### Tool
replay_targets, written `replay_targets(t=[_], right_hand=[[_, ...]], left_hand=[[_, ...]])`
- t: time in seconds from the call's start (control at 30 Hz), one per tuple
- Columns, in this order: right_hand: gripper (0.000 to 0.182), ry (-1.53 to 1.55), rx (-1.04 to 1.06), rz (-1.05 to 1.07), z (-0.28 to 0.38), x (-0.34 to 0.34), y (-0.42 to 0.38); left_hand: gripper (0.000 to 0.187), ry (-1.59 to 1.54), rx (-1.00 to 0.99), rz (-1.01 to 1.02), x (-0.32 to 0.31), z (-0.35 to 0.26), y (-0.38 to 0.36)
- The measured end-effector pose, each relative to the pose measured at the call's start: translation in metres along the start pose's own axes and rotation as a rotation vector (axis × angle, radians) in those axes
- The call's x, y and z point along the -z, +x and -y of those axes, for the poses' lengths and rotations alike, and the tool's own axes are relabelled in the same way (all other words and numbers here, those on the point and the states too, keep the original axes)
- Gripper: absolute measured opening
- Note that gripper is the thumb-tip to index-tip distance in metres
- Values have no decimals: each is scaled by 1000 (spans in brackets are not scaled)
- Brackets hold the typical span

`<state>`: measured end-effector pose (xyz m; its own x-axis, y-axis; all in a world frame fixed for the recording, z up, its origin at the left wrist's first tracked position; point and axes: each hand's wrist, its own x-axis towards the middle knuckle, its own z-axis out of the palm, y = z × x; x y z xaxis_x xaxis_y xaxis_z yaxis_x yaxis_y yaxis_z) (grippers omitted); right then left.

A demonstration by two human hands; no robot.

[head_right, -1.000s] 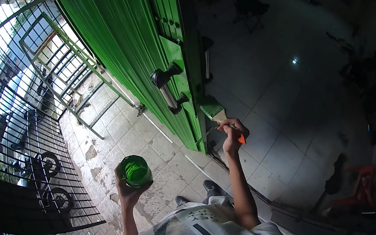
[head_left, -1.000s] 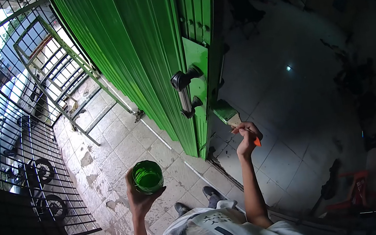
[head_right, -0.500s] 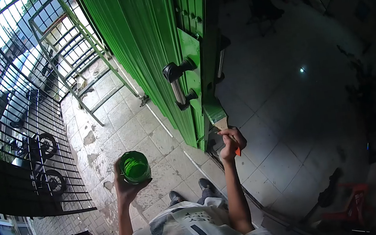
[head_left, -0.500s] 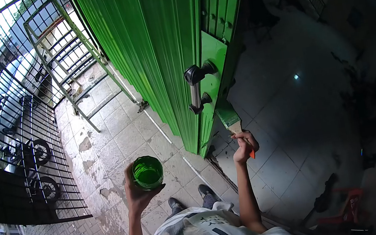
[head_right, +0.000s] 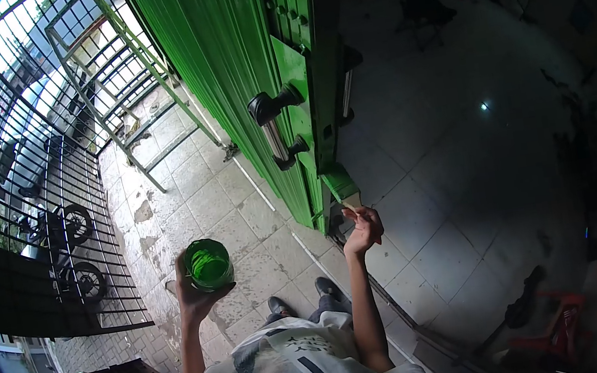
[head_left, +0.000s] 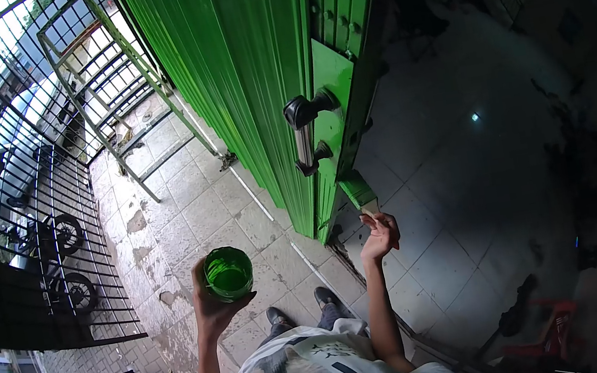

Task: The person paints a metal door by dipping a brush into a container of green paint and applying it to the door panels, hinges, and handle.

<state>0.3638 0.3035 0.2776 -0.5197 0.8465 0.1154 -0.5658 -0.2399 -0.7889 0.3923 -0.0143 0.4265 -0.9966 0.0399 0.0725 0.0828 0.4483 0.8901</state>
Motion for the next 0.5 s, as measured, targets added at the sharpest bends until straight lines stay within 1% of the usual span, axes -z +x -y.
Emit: replay_targets(t=[0.03, 0.17, 0.27, 0.37, 0.5], right_hand=[[25, 50, -15, 2, -14, 8, 2], [24, -97, -144, 30, -35, 36, 1], [22, -259, -219, -11, -23, 35, 5], [18, -280, -223, 46, 7, 5, 10], [18, -210, 1, 104, 59, -48, 25]], left_hand=[[93, -19, 9, 6, -1, 0, 0], [94, 37, 2, 10, -2, -5, 0], [94, 34, 7, 8, -4, -4, 0], [94, 44, -5, -1, -6, -5, -1], [93, 56, -15, -28, -7, -7, -2]])
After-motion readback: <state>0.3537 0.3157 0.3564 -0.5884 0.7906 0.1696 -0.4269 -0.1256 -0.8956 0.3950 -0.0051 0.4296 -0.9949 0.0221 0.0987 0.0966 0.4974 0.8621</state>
